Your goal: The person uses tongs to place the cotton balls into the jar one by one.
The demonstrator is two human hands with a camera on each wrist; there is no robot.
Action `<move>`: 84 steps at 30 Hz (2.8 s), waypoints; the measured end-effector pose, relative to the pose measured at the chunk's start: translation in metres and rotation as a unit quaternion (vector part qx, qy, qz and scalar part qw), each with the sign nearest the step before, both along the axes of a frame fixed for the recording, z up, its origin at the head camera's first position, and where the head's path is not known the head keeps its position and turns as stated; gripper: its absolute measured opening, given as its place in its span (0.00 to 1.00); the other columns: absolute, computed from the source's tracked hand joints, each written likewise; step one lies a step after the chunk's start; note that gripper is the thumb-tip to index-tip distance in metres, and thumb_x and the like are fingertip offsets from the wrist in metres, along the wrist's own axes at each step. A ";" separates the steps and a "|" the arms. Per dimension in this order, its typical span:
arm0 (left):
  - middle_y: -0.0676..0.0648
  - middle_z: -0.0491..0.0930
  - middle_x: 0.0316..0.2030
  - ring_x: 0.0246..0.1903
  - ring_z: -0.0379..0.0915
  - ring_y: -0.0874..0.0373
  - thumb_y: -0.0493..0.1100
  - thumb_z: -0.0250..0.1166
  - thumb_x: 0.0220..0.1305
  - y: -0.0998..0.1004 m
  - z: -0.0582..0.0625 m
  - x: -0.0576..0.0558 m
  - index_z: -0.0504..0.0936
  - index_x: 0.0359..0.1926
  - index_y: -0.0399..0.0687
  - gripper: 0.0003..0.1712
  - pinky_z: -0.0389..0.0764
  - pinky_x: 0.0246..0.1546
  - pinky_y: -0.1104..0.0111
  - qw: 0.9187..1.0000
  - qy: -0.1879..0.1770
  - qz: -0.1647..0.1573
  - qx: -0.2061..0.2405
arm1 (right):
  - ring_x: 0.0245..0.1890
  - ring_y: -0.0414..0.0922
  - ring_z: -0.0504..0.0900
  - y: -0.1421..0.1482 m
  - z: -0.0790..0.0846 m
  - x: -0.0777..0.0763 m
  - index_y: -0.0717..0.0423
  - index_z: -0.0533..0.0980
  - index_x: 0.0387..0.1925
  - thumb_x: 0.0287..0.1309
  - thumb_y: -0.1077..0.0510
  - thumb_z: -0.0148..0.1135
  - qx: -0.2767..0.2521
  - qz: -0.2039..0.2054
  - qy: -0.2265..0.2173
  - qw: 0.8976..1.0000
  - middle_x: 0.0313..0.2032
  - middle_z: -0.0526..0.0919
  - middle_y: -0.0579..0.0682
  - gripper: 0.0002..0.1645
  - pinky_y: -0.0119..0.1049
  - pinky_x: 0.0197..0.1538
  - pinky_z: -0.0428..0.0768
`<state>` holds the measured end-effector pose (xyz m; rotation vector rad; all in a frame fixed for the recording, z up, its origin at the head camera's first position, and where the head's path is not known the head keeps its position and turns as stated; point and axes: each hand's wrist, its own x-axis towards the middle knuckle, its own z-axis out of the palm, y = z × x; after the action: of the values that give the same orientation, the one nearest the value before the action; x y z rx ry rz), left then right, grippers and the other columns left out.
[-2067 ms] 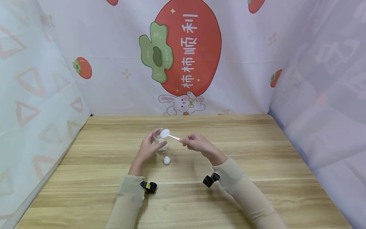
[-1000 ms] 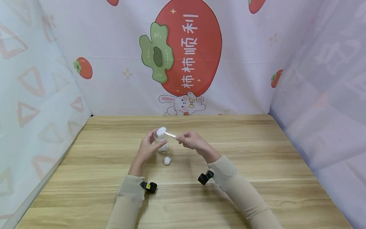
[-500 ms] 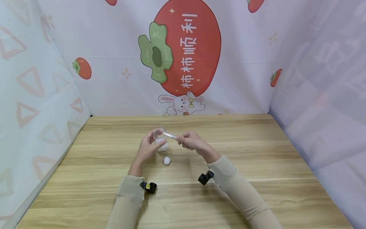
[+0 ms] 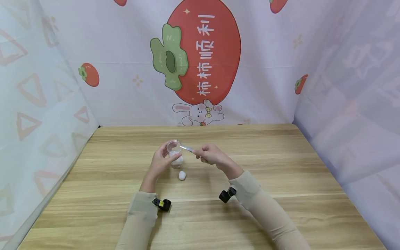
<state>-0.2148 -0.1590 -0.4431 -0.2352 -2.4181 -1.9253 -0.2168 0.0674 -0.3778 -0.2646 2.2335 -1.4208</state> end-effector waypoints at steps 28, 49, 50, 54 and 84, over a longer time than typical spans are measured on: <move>0.39 0.72 0.64 0.69 0.64 0.45 0.43 0.70 0.57 -0.001 -0.003 -0.001 0.68 0.65 0.45 0.36 0.58 0.77 0.54 1.000 0.000 -0.002 -0.010 | 0.12 0.35 0.54 0.016 -0.025 0.011 0.68 0.76 0.32 0.66 0.49 0.56 0.008 0.008 -0.038 0.999 0.10 0.64 0.41 0.22 0.25 0.15 0.51; 0.38 0.73 0.63 0.69 0.65 0.45 0.43 0.70 0.57 -0.001 -0.003 -0.002 0.68 0.65 0.44 0.36 0.59 0.76 0.54 1.000 0.008 0.000 -0.014 | 0.13 0.34 0.56 0.016 -0.044 0.019 0.69 0.76 0.31 0.66 0.49 0.57 0.035 0.012 -0.047 0.998 0.11 0.65 0.41 0.23 0.24 0.16 0.53; 0.38 0.73 0.63 0.69 0.65 0.45 0.43 0.70 0.57 -0.001 -0.003 -0.001 0.68 0.65 0.44 0.36 0.59 0.76 0.54 1.000 0.007 0.001 -0.014 | 0.13 0.34 0.56 0.016 -0.044 0.019 0.68 0.76 0.31 0.66 0.49 0.57 0.035 0.013 -0.047 0.998 0.11 0.65 0.41 0.23 0.24 0.16 0.52; 0.38 0.73 0.63 0.69 0.64 0.45 0.43 0.70 0.57 -0.001 -0.003 -0.001 0.68 0.65 0.44 0.35 0.59 0.76 0.55 1.000 0.000 0.003 -0.011 | 0.13 0.35 0.56 0.017 -0.047 0.019 0.65 0.76 0.29 0.65 0.48 0.58 0.043 0.014 -0.048 0.998 0.11 0.65 0.41 0.22 0.25 0.17 0.52; 0.39 0.72 0.64 0.69 0.64 0.46 0.43 0.70 0.57 0.000 -0.003 -0.001 0.67 0.66 0.45 0.37 0.59 0.77 0.55 1.000 -0.009 0.008 -0.017 | 0.10 0.34 0.56 0.017 -0.071 0.026 0.54 0.74 0.18 0.64 0.49 0.59 0.077 0.051 -0.079 0.993 0.09 0.66 0.41 0.21 0.24 0.13 0.55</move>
<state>-0.2157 -0.1595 -0.4458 -0.2006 -2.4581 -1.8886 -0.1911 0.0844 -0.4488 -0.2026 2.1540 -1.1671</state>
